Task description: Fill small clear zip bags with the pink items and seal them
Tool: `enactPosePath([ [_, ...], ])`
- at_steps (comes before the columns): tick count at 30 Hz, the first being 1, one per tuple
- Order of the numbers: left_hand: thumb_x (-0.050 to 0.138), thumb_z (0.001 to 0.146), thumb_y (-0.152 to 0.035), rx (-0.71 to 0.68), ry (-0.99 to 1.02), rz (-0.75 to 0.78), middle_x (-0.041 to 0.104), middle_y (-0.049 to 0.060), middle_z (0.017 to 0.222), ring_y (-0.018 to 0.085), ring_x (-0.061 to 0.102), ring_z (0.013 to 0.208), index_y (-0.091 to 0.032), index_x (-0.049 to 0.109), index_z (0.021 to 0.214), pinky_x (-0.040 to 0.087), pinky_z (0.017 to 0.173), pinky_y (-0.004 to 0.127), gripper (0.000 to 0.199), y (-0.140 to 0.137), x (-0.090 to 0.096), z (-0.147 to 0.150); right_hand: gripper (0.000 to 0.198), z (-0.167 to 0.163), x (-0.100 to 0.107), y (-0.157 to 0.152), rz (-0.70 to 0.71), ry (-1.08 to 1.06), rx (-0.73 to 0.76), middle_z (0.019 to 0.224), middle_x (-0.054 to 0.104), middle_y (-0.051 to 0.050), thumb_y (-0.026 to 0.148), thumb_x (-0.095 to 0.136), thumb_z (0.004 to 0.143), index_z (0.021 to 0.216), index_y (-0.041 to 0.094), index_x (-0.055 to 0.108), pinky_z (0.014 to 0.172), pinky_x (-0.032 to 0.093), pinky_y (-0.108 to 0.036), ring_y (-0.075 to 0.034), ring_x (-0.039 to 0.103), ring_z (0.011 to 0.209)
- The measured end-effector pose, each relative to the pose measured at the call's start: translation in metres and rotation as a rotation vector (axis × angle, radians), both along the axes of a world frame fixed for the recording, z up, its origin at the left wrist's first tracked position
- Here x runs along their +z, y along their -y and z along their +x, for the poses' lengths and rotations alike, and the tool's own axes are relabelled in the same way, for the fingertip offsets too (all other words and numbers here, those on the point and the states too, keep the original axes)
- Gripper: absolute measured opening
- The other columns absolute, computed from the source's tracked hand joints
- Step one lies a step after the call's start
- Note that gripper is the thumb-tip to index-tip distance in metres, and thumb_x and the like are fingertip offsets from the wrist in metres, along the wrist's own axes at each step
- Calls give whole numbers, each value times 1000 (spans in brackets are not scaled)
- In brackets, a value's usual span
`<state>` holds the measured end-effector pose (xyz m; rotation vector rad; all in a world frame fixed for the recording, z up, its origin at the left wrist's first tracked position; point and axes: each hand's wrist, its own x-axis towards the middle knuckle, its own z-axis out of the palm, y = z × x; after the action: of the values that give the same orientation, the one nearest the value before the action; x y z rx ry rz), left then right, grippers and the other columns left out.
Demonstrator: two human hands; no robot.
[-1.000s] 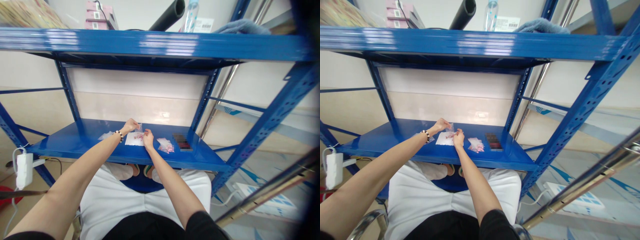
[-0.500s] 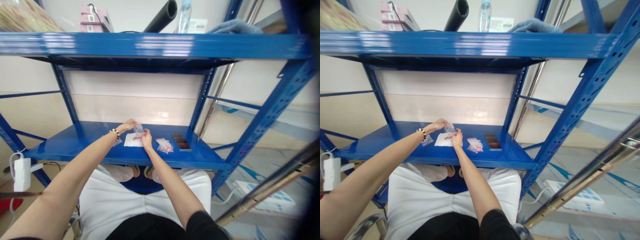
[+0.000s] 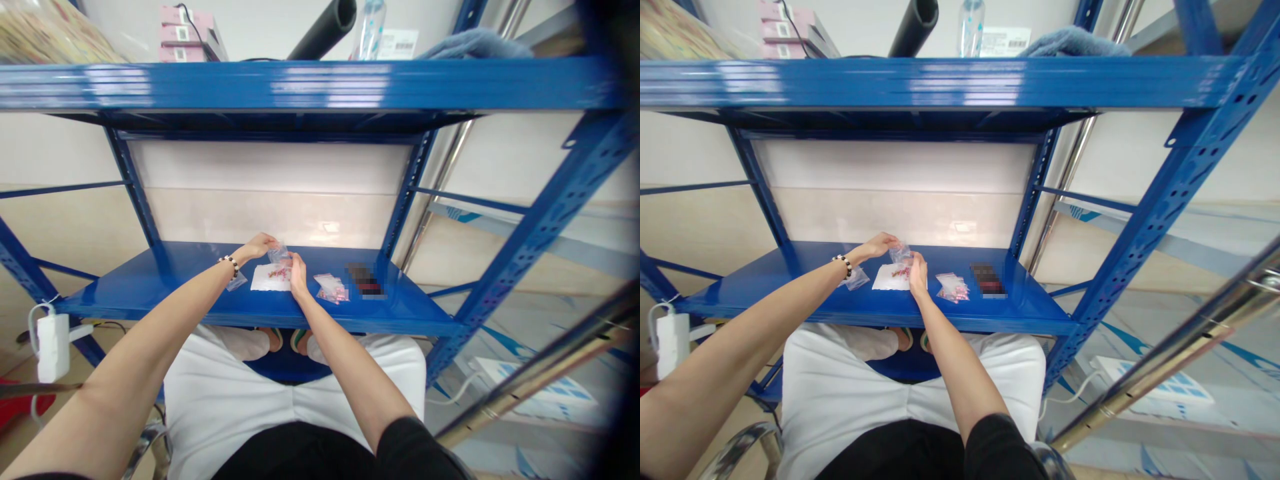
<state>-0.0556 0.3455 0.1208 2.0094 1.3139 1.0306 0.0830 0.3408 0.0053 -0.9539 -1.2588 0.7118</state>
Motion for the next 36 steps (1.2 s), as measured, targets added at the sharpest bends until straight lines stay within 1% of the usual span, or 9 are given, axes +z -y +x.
enactPosePath([
  [3, 64, 80, -7, -61, -22, -34, 72, 6, 70, 14, 57, 72, -6, 71, 72, 44, 69, 21, 11, -1, 1, -3, 30, -1, -7, -7, 46, 81, 28, 85, 73, -6, 38, 50, 88, 92, 15, 69, 78, 52, -30, -20, 68, 83],
  [5, 65, 81, -9, -58, -13, -27, 72, 6, 72, 15, 58, 74, -5, 72, 76, 44, 72, 22, 9, -2, -1, -6, 23, -1, -11, -10, 60, 103, 39, 84, 74, -6, 34, 56, 83, 86, 15, 70, 79, 52, -30, -21, 68, 82],
  [8, 68, 80, -18, -9, 32, 26, 75, 9, 84, 19, 63, 84, -7, 74, 86, 46, 79, 26, 13, -8, -9, -15, 24, -1, -16, -13, 56, 93, 13, 82, 73, -7, 32, 54, 83, 85, 14, 70, 77, 52, -31, -20, 67, 77],
  [10, 72, 77, -25, 28, 65, 77, 75, 10, 89, 22, 65, 87, -10, 74, 86, 47, 83, 29, 17, -13, -18, -22, 25, 0, -17, -14, 51, 90, 0, 81, 73, -7, 32, 53, 83, 86, 14, 71, 74, 52, -30, -20, 67, 74],
  [13, 76, 71, -32, 54, 91, 132, 75, 11, 86, 24, 67, 86, -13, 75, 78, 49, 83, 33, 21, -19, -33, -32, 25, -1, -18, -15, 45, 99, 5, 80, 74, -7, 31, 53, 83, 85, 14, 71, 70, 52, -28, -19, 67, 70],
  [18, 73, 71, -34, 75, 84, 185, 76, 12, 82, 25, 68, 80, -13, 75, 74, 49, 79, 35, 21, -23, -48, -37, 24, -1, -19, -17, 26, 149, 2, 78, 74, -5, 29, 53, 83, 84, 15, 73, 69, 52, -28, -20, 68, 71],
  [27, 67, 72, -27, 56, 44, 266, 75, 9, 78, 23, 67, 80, -14, 74, 70, 49, 81, 33, 15, -24, -41, -26, 32, 4, -20, -18, -11, 245, -52, 108, 74, -8, 15, 49, 84, 103, 17, 76, 94, 49, -31, -21, 69, 100],
  [32, 66, 71, -25, 51, 23, 262, 74, 9, 75, 22, 66, 76, -13, 72, 68, 49, 78, 33, 13, -23, -38, -19, 34, 4, -17, -17, -28, 275, -63, 111, 73, -8, 13, 49, 85, 106, 17, 75, 97, 48, -30, -22, 67, 107],
  [36, 67, 70, -26, 56, 28, 254, 73, 9, 74, 22, 66, 75, -13, 71, 67, 49, 77, 32, 13, -23, -38, -17, 36, 4, -15, -15, -56, 291, -73, 107, 74, -7, 17, 50, 88, 116, 17, 72, 93, 50, -31, -22, 70, 100],
])
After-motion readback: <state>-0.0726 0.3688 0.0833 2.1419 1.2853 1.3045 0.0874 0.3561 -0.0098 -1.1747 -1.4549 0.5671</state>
